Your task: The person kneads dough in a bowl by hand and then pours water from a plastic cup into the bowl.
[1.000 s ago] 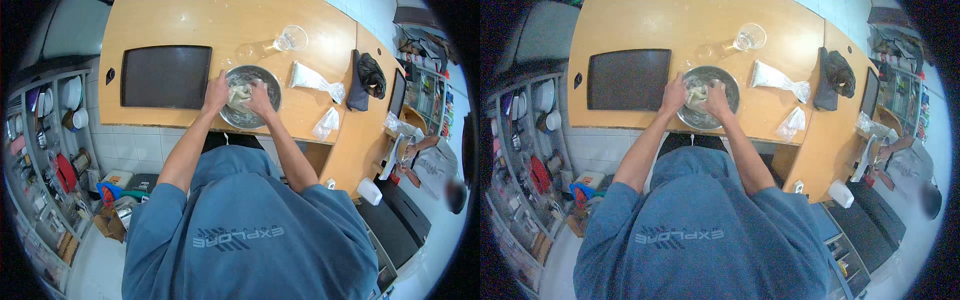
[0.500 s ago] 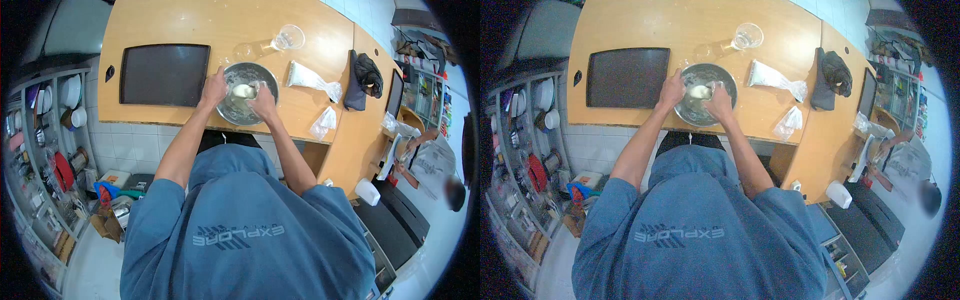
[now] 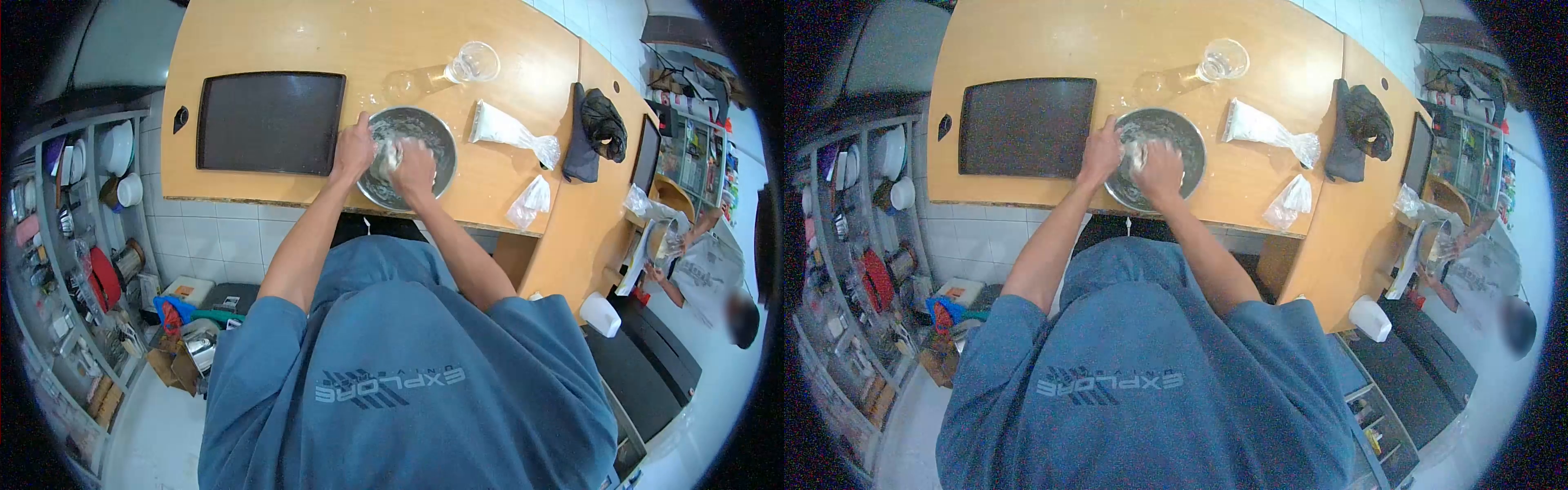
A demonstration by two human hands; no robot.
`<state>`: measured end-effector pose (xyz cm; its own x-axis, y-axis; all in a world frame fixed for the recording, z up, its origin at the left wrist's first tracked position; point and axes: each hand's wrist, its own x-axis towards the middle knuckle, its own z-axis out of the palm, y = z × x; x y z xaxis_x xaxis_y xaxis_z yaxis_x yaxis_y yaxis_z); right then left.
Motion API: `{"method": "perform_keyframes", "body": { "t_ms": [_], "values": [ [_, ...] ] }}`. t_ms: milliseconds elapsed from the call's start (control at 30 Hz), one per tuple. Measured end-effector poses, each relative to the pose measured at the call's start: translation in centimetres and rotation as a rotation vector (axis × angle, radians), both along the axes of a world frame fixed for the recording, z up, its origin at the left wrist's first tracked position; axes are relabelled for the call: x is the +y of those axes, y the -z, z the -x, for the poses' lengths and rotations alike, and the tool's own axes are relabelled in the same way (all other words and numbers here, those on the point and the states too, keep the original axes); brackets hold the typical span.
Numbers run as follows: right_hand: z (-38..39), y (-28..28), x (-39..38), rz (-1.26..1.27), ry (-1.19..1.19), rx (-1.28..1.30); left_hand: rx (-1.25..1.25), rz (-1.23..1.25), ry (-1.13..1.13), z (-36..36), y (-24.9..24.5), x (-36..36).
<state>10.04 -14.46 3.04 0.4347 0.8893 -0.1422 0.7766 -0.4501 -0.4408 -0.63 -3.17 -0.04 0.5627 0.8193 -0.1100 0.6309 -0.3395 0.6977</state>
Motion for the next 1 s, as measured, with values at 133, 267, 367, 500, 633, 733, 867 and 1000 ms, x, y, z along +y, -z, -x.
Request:
{"method": "perform_keyframes", "body": {
  "t_ms": [133,267,367,500,633,733,867,1000],
  "values": [
    [3.0,-0.6,-2.0,-0.034,-0.088,-0.014,0.006,0.028,-0.029,0.1,-1.0,-0.3],
    [2.2,-1.0,-0.6,0.274,-0.016,0.096,0.035,0.033,-0.033,0.0,-0.8,-0.4],
    [2.4,0.1,-0.4,0.27,-0.022,-0.014,0.022,0.063,-0.025,0.0,-1.1,-0.3],
    [2.6,1.7,0.0,0.181,-0.005,-0.049,0.027,0.125,-0.018,0.0,-1.5,0.0],
    [2.1,2.9,0.9,0.155,-0.016,-0.067,0.039,0.138,-0.024,-0.3,-1.9,0.2],
    [1.5,4.6,1.4,0.085,-0.008,-0.07,0.038,0.17,-0.011,-0.4,-2.2,0.3],
    [0.5,6.5,2.9,0.04,0.032,-0.136,0.03,0.185,0.021,-0.4,-1.8,0.6],
    [0.5,4.5,4.0,0.079,0.139,-0.064,0.012,0.111,0.052,0.3,-1.7,0.3]
  ]
}}
